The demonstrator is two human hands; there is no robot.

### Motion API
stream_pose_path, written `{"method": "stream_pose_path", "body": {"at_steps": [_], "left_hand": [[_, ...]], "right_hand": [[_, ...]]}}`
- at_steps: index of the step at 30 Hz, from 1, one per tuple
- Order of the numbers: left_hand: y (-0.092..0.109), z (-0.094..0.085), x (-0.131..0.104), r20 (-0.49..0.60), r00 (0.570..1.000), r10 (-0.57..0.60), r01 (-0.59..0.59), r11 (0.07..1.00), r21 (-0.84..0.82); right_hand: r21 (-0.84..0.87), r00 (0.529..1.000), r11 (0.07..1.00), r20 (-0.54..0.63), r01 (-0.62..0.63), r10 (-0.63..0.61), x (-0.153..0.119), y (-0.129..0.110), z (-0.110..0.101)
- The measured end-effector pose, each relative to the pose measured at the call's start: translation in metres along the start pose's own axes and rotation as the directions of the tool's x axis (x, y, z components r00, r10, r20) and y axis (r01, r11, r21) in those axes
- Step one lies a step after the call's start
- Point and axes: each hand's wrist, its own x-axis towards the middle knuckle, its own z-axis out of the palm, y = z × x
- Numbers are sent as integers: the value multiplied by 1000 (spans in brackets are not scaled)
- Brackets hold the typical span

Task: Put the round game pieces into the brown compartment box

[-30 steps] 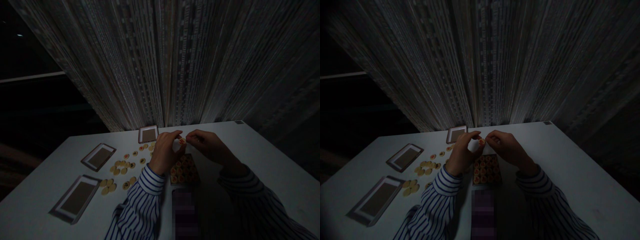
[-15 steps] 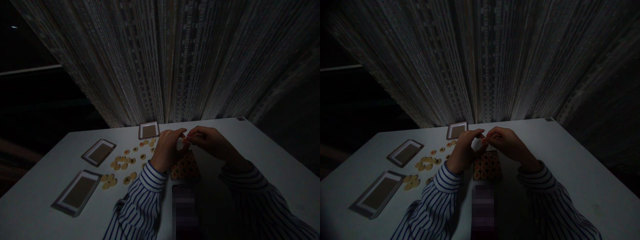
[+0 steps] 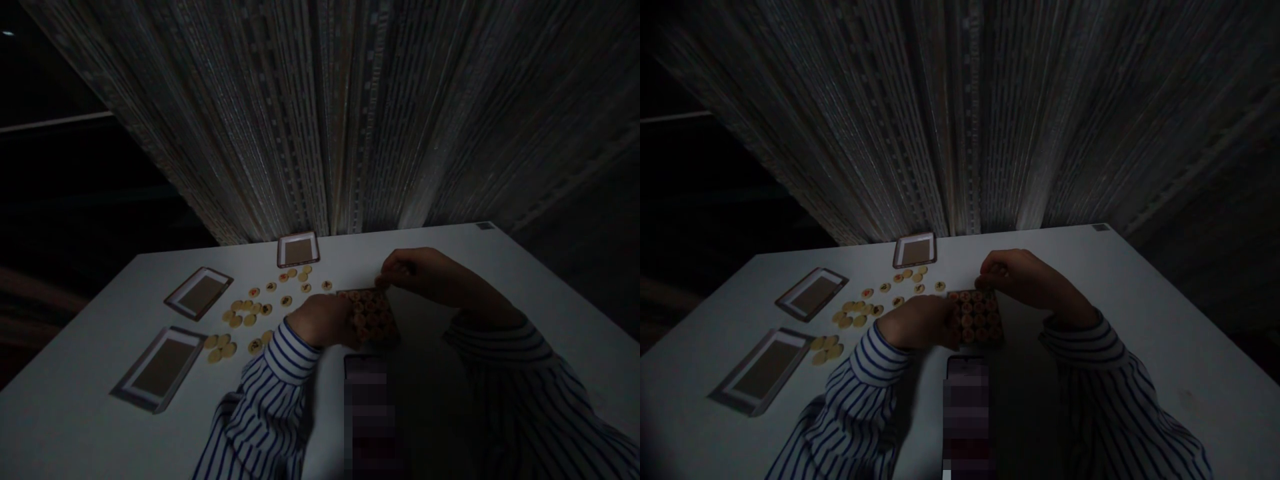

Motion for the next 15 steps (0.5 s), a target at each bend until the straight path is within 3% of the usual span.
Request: {"method": "stream_pose_path", "body": {"at_steps": [2, 4, 15], "left_hand": [[10, 6, 3, 91, 994, 52, -54, 998, 14], [20, 11, 5, 147, 989, 29, -36, 998, 45], [37, 18, 6, 194, 981, 21, -43, 993, 110]], "right_hand": [[-28, 1000, 1000, 15, 2, -2, 0, 0, -1], [-40, 999, 999, 32, 19, -17, 0, 0, -1], [-104, 993, 989, 60, 106, -100, 1, 4, 0]]}}
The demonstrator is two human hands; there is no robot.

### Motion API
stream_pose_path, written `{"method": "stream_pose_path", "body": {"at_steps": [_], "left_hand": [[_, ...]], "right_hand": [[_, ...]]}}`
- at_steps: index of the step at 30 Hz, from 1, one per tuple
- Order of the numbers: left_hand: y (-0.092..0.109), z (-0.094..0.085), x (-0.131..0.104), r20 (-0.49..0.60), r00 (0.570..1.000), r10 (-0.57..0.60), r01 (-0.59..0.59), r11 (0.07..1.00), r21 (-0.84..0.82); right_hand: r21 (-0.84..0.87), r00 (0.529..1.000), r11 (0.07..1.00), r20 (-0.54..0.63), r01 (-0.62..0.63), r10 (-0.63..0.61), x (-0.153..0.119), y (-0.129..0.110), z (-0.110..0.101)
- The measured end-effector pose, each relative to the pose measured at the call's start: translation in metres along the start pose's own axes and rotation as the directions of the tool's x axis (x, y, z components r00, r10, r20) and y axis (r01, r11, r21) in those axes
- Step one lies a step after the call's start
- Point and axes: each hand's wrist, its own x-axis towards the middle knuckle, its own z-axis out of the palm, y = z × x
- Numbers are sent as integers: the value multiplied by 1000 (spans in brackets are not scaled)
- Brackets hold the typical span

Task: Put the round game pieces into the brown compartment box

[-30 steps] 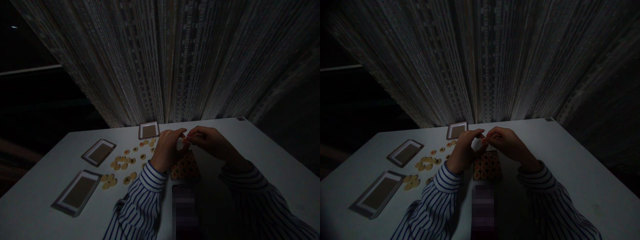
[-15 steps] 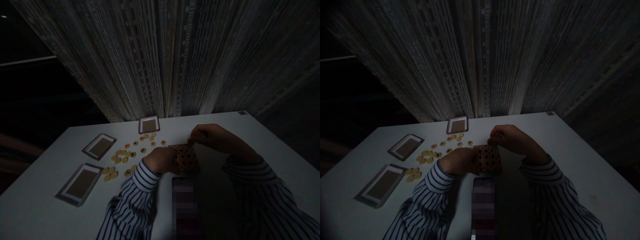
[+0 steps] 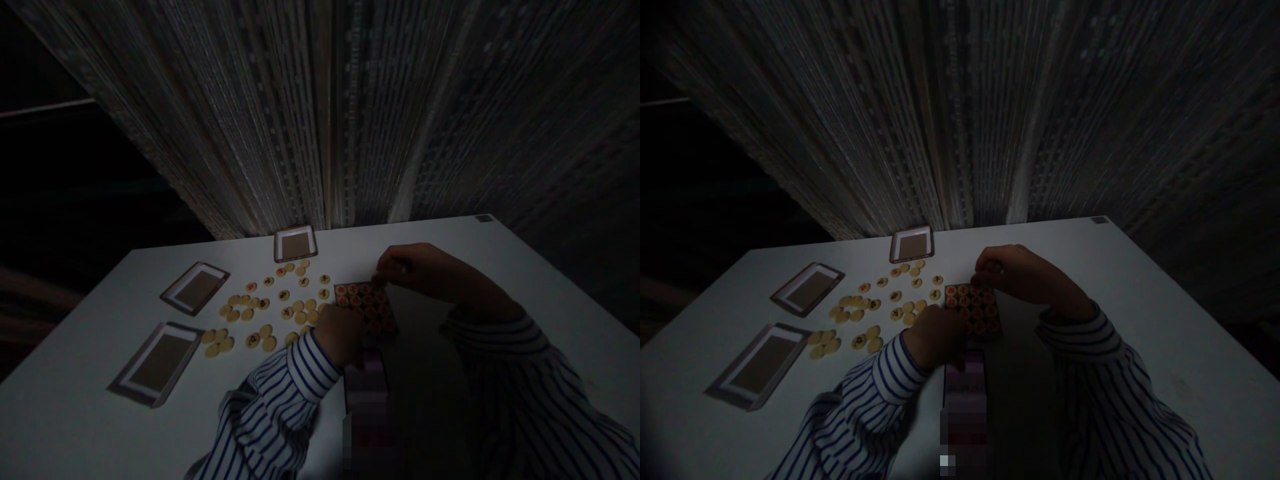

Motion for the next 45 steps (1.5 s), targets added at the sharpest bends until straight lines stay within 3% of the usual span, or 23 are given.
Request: {"method": "stream_pose_path", "body": {"at_steps": [8, 13, 18, 23, 25, 27, 32, 34, 40, 45], "left_hand": [[-2, 0, 1, -13, 1000, 1, -2, 999, -44], [-15, -8, -1, -227, 974, 14, -49, 988, -150], [-25, -13, 8, -446, 890, -95, -76, 933, -351], [-34, -5, 20, -584, 795, -163, -284, 752, -596], [-35, -4, 23, -590, 784, -194, -348, 649, -677], [-34, -5, 25, -565, 793, -227, -392, 519, -760], [-30, -11, 25, -445, 847, -292, -437, 96, -894], [-30, -11, 25, -414, 858, -304, -435, -3, -900], [-31, -12, 25, -406, 852, -329, -456, -87, -886], [-32, -14, 23, -402, 843, -357, -450, -59, -891]], "right_hand": [[26, 1000, 999, 9, 20, -20, 1, 4, 1], [24, 1000, 1000, -10, -18, 18, 2, -1, 0], [63, 997, 996, -54, -56, 60, 2, 1, 3], [120, 996, 991, -67, -53, 62, 3, 2, 3], [138, 994, 989, -80, -58, 70, 3, 1, 2], [144, 993, 988, -91, -60, 74, 3, -1, 1], [121, 989, 992, -135, -40, 56, 4, -2, 1], [112, 987, 993, -151, -30, 47, 4, -2, 1], [138, 983, 990, -184, -5, 31, 5, -5, 2], [186, 984, 982, -171, -25, 58, 6, -8, 3]]}}
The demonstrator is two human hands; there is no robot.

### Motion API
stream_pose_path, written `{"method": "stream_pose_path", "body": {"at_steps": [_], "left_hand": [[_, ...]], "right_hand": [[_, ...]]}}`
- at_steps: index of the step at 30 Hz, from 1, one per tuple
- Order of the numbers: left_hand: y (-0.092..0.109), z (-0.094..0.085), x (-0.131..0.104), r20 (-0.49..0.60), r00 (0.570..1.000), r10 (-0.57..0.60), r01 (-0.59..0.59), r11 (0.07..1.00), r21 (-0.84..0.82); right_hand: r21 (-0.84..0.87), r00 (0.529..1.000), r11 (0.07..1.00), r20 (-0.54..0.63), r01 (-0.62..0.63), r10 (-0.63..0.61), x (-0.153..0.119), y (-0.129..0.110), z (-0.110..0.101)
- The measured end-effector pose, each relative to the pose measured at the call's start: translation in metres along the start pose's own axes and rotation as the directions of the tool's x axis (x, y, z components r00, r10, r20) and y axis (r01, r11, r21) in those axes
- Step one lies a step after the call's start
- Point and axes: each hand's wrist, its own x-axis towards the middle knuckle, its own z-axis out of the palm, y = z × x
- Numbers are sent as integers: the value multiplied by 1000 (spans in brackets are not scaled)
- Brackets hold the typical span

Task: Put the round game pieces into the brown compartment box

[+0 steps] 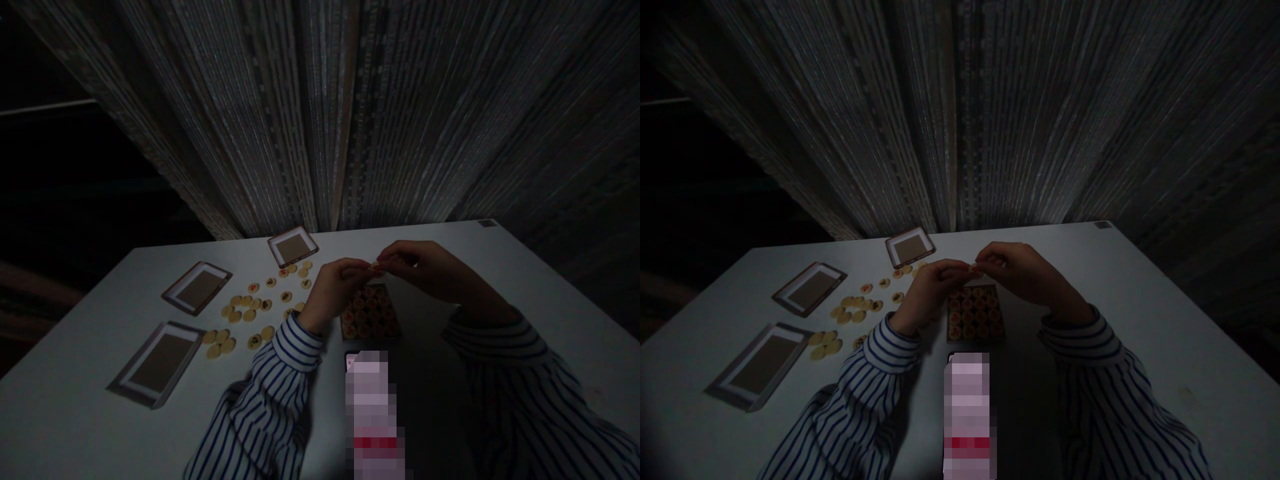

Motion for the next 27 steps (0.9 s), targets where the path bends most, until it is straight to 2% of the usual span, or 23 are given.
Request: {"method": "stream_pose_path", "body": {"at_steps": [7, 13, 17, 22, 27], "left_hand": [[5, -1, -1, -7, 998, 59, -58, 993, 99], [9, -1, -2, 17, 995, 97, -99, 984, 151], [6, -3, -1, 11, 995, 95, -95, 990, 102], [-1, -5, 1, 44, 998, 46, -43, 997, -66], [-2, -7, 3, 17, 998, 59, -58, 995, -85]], "right_hand": [[16, 998, 1000, 55, 7, -8, -1, 0, -1], [15, 998, 999, 44, 38, -39, -1, -1, -1], [28, 999, 999, 27, 32, -33, 0, -1, 0], [33, 999, 999, -22, 39, -39, 0, -1, 1], [28, 997, 997, 6, 75, -75, 0, -1, 0]]}}
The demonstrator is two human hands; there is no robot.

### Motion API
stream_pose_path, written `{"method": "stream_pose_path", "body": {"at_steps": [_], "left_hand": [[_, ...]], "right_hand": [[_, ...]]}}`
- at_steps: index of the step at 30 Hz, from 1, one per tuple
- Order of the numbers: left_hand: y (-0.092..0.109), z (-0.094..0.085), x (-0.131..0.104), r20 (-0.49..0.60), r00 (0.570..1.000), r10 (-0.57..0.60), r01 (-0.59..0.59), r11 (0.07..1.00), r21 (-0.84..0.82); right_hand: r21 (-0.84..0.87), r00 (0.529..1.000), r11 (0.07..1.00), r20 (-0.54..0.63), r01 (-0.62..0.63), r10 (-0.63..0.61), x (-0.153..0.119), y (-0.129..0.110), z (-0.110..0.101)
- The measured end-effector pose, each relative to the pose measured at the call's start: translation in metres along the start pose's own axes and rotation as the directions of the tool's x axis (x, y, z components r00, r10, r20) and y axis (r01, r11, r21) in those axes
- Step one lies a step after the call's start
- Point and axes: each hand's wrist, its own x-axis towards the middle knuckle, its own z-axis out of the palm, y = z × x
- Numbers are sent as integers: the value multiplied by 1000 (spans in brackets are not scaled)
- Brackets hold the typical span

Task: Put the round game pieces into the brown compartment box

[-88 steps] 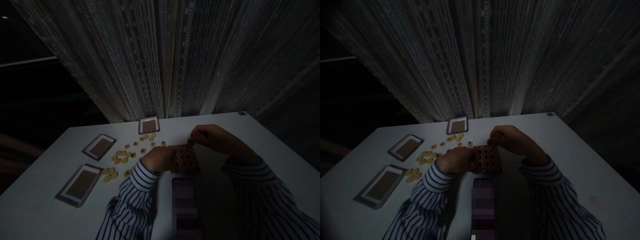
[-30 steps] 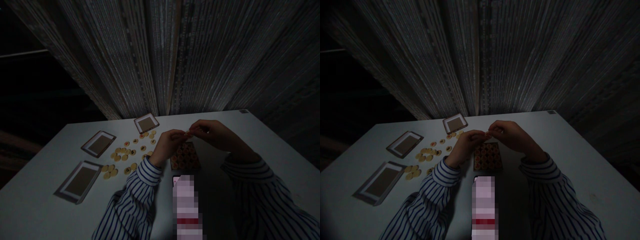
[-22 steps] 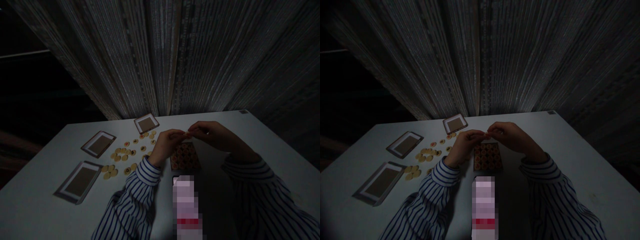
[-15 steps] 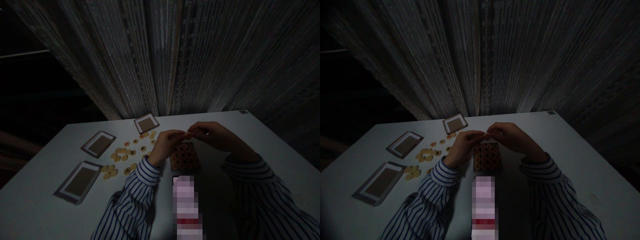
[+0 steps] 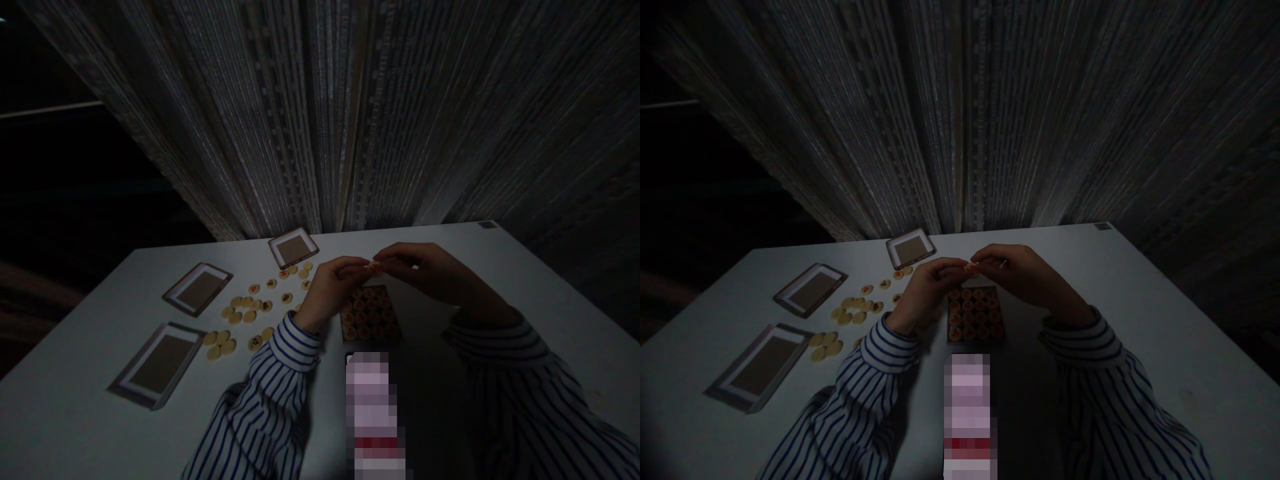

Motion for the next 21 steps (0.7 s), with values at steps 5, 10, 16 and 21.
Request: {"method": "stream_pose_path", "body": {"at_steps": [5, 10, 16, 21], "left_hand": [[2, 0, 0, -26, 999, 41, -39, 997, 71], [3, 0, 0, -38, 999, 32, -27, 992, 121], [4, -1, 0, -50, 998, 34, -28, 993, 112], [5, -1, 0, -52, 998, 35, -28, 992, 126]], "right_hand": [[-51, 999, 998, 24, 43, -42, -2, 0, -1], [-76, 998, 995, 22, 64, -62, -2, -1, -1], [-144, 991, 981, 44, 128, -123, -3, 1, -1], [-175, 980, 965, 53, 197, -190, -4, 5, -1]]}}
